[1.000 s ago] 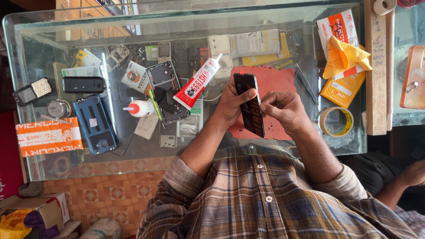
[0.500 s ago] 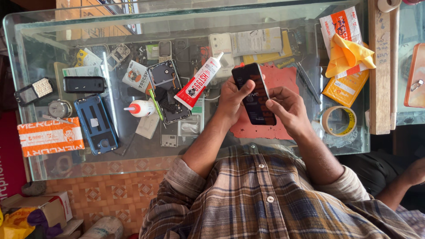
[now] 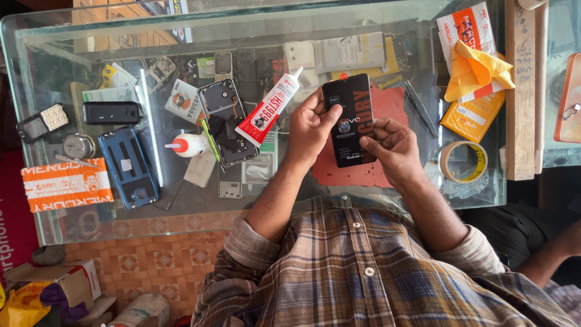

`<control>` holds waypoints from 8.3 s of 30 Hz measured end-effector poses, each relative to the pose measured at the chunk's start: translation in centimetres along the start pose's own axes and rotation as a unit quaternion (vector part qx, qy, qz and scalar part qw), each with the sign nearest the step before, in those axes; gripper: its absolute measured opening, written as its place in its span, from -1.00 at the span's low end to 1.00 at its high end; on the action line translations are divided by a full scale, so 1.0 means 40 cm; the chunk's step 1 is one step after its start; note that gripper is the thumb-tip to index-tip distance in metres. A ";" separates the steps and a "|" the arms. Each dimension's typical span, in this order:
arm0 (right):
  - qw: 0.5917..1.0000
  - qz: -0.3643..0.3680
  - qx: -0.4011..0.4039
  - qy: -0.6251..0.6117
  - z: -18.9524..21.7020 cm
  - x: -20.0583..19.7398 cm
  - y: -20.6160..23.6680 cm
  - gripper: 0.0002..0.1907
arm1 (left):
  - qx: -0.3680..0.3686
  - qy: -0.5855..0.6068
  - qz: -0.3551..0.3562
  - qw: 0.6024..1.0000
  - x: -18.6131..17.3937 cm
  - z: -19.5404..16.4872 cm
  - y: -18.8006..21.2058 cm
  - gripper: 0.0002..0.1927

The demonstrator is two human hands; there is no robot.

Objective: The person applies adhesive from a red and white glue tube around the frame of a disassembled smartphone, rotating the frame to reach all edges. They then set the frame down, pick up the phone body, and press components together while working over a glass repair counter.

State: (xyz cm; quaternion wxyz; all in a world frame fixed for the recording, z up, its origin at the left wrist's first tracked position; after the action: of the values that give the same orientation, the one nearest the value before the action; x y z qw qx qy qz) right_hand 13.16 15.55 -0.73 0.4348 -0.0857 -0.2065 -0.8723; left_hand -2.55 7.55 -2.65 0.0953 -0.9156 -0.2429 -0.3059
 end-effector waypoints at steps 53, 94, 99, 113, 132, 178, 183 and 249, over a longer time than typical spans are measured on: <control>0.658 0.057 -0.351 0.664 0.157 0.163 0.121 -0.75 | 0.135 -0.775 -0.081 0.612 -0.048 -0.312 0.090 -0.14; 0.713 0.206 -0.321 0.588 0.114 0.466 -0.050 -0.65 | -0.005 -0.782 -0.239 0.576 -0.101 -0.371 0.272 -0.50; 0.739 0.190 -0.316 0.563 0.143 0.446 -0.033 -0.68 | -0.030 -0.769 -0.259 0.584 -0.125 -0.336 0.234 -0.59; 0.837 0.130 -0.260 0.464 0.179 0.285 0.025 -0.78 | 0.012 -0.654 -0.277 0.704 -0.179 -0.317 0.252 -0.76; 0.909 0.092 -0.171 0.369 0.186 0.198 -0.011 -0.62 | 0.029 -0.380 -0.153 0.912 -0.051 -0.252 0.208 -0.75; 0.898 0.081 -0.114 0.417 0.132 0.077 -0.181 -0.62 | 0.075 -0.572 -0.049 0.816 0.054 -0.182 0.032 -0.87; 0.975 0.096 -0.048 0.193 0.064 0.046 -0.217 -0.74 | 0.095 -0.531 -0.064 0.840 0.055 -0.183 0.035 -0.86; 0.914 -0.127 -0.110 0.370 0.081 -0.054 0.147 -0.76 | 0.145 -0.709 0.264 0.638 0.229 -0.031 0.103 -0.45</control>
State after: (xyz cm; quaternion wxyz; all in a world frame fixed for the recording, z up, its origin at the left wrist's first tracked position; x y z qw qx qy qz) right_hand 19.05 15.35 3.15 0.3539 0.2231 0.0574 -0.9065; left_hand 5.26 7.12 3.79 0.1022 -0.8512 -0.0255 0.5142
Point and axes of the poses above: each hand's wrist, its own y-axis away from the middle knuckle, its own x-axis out of the palm, z = x × y, the point moved 8 cm from there along -y, towards the middle knuckle, and after that the axes turned 5 degrees about z, right-handed, at the moved point
